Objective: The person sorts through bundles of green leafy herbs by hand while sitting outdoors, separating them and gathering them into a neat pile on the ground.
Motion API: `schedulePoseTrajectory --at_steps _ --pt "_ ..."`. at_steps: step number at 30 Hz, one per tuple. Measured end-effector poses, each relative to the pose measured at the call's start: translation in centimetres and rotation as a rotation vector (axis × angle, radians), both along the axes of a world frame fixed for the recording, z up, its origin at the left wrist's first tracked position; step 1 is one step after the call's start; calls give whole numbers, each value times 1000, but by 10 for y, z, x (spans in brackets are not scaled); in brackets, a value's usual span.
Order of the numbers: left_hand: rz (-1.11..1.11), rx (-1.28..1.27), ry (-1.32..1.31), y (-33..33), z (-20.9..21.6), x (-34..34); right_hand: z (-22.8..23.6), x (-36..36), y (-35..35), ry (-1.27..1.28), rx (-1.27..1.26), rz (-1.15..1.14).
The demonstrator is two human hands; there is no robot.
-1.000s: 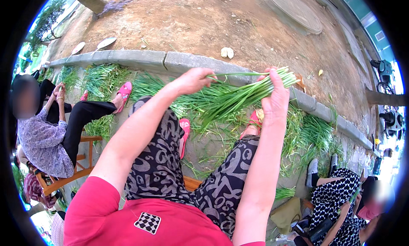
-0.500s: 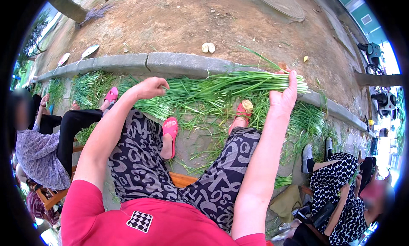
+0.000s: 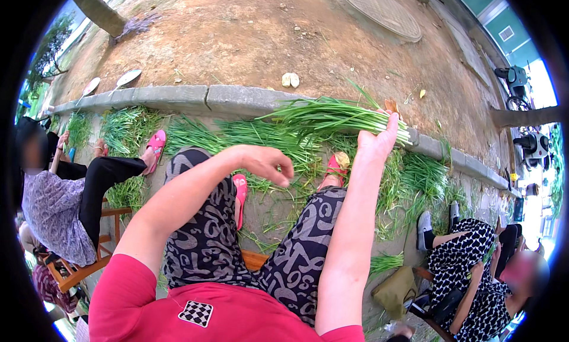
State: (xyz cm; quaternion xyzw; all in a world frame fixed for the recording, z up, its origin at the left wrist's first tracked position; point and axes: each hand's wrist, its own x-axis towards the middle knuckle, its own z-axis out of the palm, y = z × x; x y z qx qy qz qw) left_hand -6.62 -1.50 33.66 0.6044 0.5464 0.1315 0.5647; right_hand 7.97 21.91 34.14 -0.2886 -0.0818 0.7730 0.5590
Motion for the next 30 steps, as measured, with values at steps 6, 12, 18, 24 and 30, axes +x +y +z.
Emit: schedulePoseTrajectory --at_steps 6,12,18,24,30 --pt "456 -151 -466 31 9 44 11 -19 -27 -40 43 86" --pt "773 -214 -1131 68 24 65 24 -37 -59 -153 196 193" --pt "995 80 -1874 84 35 33 38 -55 -100 -209 562 344" --pt "1231 -18 -2006 67 28 -14 51 -63 -136 -561 1206 513" --pt "1476 195 -1651 38 39 -71 56 -63 -149 -640 1248 601"
